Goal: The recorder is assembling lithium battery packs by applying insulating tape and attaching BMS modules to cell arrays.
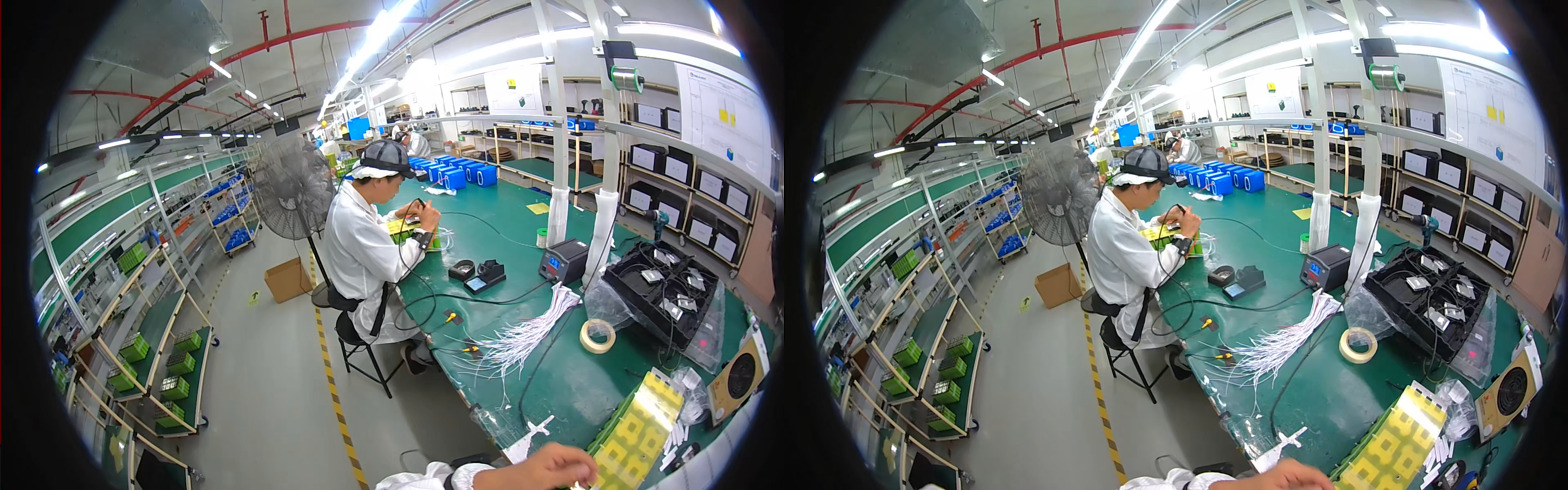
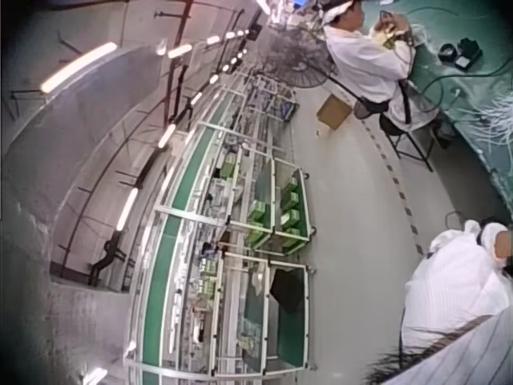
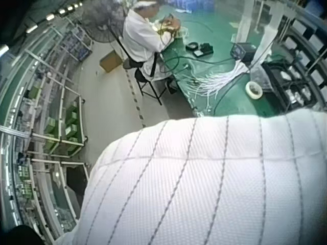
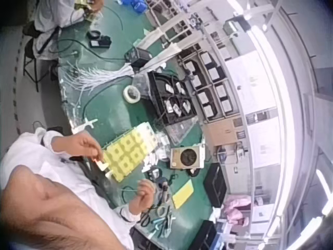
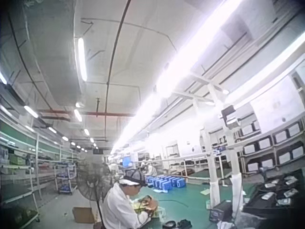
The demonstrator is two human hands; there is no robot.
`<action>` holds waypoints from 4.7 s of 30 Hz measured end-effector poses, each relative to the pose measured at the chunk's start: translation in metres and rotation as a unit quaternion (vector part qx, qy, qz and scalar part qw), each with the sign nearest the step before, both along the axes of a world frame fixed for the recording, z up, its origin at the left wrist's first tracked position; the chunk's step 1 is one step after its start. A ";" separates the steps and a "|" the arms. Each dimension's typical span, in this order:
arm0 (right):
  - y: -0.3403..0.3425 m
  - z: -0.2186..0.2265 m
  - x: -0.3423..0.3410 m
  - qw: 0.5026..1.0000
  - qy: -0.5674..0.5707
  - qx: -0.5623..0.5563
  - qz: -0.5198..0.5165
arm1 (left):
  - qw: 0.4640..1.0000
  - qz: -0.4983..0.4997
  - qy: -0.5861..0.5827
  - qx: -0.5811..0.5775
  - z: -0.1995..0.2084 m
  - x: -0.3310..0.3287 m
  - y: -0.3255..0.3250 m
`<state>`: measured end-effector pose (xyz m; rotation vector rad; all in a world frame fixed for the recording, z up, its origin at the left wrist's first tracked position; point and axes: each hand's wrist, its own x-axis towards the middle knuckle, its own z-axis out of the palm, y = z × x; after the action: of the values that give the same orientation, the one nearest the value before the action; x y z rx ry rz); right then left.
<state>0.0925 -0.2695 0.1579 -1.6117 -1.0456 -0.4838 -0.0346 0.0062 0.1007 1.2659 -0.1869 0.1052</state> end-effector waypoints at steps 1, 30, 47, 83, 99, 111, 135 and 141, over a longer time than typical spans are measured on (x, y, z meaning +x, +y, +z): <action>0.008 0.012 -0.010 0.991 -0.044 -0.108 0.072 | 1.000 0.007 0.001 -0.002 0.022 0.000 -0.007; 0.029 0.008 -0.060 0.958 -0.242 -0.156 -0.012 | 0.991 -0.005 -0.012 -0.132 0.010 0.013 -0.069; 0.027 0.008 -0.051 0.958 -0.250 -0.136 0.026 | 0.973 0.100 -0.138 0.155 0.011 0.015 -0.064; 0.012 0.010 -0.047 0.971 -0.173 -0.122 0.108 | 0.986 -0.055 0.002 -0.154 -0.020 0.003 -0.066; -0.013 -0.025 0.033 0.964 0.085 0.030 -0.250 | 0.993 0.102 -0.003 -0.055 -0.086 -0.002 -0.033; -0.053 -0.153 0.263 0.800 0.248 -0.099 -0.538 | 0.953 0.114 0.177 -0.217 -0.124 -0.004 -0.002; 0.014 0.020 -0.044 0.980 -0.001 -0.179 0.084 | 0.985 0.057 -0.075 0.147 0.014 0.005 -0.061; 0.019 0.028 -0.004 0.967 0.197 -0.111 -0.114 | 0.898 0.156 -0.193 0.364 0.008 0.019 -0.029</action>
<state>0.0884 -0.2505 0.1858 -1.9422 -0.6334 -0.1860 -0.0155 -0.0227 0.1092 2.0147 -0.3863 0.6120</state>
